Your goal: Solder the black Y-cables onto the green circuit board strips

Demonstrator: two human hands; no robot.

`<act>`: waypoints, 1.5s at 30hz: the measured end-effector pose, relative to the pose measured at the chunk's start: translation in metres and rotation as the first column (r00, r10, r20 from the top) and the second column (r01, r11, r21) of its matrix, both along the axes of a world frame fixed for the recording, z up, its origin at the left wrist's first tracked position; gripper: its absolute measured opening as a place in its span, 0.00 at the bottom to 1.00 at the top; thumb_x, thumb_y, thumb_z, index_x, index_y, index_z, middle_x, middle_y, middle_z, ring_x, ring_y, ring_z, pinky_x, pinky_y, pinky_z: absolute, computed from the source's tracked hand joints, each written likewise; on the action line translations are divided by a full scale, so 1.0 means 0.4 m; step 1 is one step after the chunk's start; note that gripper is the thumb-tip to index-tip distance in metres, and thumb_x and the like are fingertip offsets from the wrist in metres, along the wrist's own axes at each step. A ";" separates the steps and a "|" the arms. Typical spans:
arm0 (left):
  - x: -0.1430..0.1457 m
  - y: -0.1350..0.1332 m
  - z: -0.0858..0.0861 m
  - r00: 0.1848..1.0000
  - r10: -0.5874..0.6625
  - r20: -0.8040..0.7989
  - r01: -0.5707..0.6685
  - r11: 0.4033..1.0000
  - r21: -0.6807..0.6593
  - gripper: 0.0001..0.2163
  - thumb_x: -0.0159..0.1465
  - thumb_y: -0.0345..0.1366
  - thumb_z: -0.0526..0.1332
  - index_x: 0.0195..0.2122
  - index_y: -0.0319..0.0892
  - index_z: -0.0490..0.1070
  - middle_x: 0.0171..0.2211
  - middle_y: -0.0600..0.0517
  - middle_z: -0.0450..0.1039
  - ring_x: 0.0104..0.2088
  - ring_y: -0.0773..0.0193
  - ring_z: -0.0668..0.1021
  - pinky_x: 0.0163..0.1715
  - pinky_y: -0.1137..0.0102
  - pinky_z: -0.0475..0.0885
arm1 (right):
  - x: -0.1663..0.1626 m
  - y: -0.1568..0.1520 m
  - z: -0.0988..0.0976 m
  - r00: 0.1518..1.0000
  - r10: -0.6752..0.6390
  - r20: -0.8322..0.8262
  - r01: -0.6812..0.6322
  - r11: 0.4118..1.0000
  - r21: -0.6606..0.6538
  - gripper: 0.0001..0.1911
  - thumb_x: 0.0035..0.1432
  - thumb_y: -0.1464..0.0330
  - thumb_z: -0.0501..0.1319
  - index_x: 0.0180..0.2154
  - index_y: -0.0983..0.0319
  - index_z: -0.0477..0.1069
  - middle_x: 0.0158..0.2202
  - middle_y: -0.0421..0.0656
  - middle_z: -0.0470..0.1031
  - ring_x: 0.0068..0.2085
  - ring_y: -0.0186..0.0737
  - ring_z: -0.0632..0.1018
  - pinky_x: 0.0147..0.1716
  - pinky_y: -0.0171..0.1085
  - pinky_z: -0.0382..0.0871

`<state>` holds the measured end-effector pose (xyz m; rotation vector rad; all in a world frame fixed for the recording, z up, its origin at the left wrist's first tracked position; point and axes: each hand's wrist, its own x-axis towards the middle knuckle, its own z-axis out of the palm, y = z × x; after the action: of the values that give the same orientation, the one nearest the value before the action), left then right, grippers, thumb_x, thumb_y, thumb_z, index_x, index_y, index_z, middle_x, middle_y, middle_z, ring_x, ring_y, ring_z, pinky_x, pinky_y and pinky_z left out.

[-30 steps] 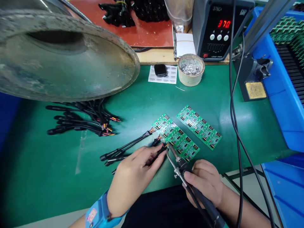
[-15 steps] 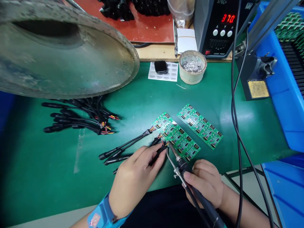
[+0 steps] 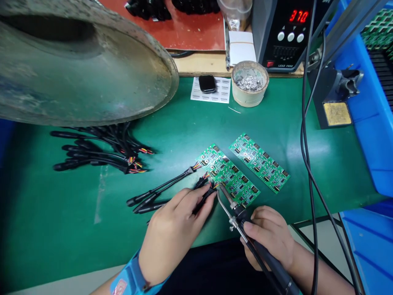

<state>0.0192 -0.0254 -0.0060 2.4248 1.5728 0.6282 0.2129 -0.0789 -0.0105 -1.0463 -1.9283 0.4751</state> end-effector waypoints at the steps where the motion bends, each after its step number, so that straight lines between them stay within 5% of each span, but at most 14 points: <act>1: 0.000 0.000 -0.001 1.000 -0.003 -0.003 0.003 1.000 0.003 0.08 0.62 0.34 0.59 0.40 0.36 0.73 0.27 0.52 0.74 0.23 0.64 0.76 0.23 0.68 0.72 | 0.000 0.001 0.001 1.000 -0.004 -0.010 0.004 1.000 -0.008 0.29 0.50 0.81 0.55 0.55 0.65 0.59 0.25 0.42 0.70 0.26 0.37 0.71 0.29 0.42 0.76; 18: -0.007 -0.003 0.009 1.000 -0.012 -0.005 0.012 0.999 -0.037 0.10 0.64 0.35 0.57 0.42 0.37 0.72 0.30 0.50 0.74 0.26 0.65 0.77 0.27 0.70 0.76 | -0.006 0.014 0.010 0.998 0.019 0.066 -0.019 1.000 0.006 0.27 0.51 0.81 0.56 0.54 0.66 0.59 0.25 0.43 0.71 0.26 0.37 0.72 0.27 0.40 0.76; 31: -0.011 0.009 0.019 0.996 -0.082 -0.016 0.081 0.993 -0.085 0.12 0.66 0.34 0.54 0.44 0.34 0.72 0.29 0.48 0.71 0.28 0.63 0.77 0.33 0.67 0.77 | 0.009 -0.004 0.017 0.990 -0.080 -0.113 0.067 0.991 -0.112 0.25 0.52 0.81 0.56 0.53 0.63 0.63 0.28 0.43 0.72 0.31 0.38 0.75 0.37 0.47 0.78; 39: -0.049 0.069 0.024 0.982 -0.023 0.189 0.069 0.969 -0.239 0.12 0.67 0.38 0.52 0.41 0.39 0.73 0.27 0.52 0.75 0.22 0.69 0.76 0.27 0.74 0.75 | -0.020 0.018 0.009 0.974 -0.092 -0.209 0.061 0.986 -0.153 0.25 0.54 0.81 0.55 0.54 0.59 0.62 0.31 0.43 0.73 0.33 0.40 0.74 0.36 0.49 0.76; 45: -0.063 0.076 0.040 0.990 -0.113 -0.084 0.094 0.975 -0.202 0.13 0.67 0.36 0.50 0.41 0.39 0.73 0.29 0.49 0.73 0.28 0.62 0.78 0.29 0.69 0.75 | -0.041 0.037 0.013 0.957 -0.116 -0.266 0.065 0.979 -0.193 0.25 0.54 0.82 0.56 0.52 0.59 0.64 0.31 0.43 0.72 0.33 0.39 0.75 0.32 0.42 0.74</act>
<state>-0.0061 0.0051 0.0101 2.3991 1.4542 0.3256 0.1964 -0.0642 -0.0053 -1.1155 -1.6054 0.7171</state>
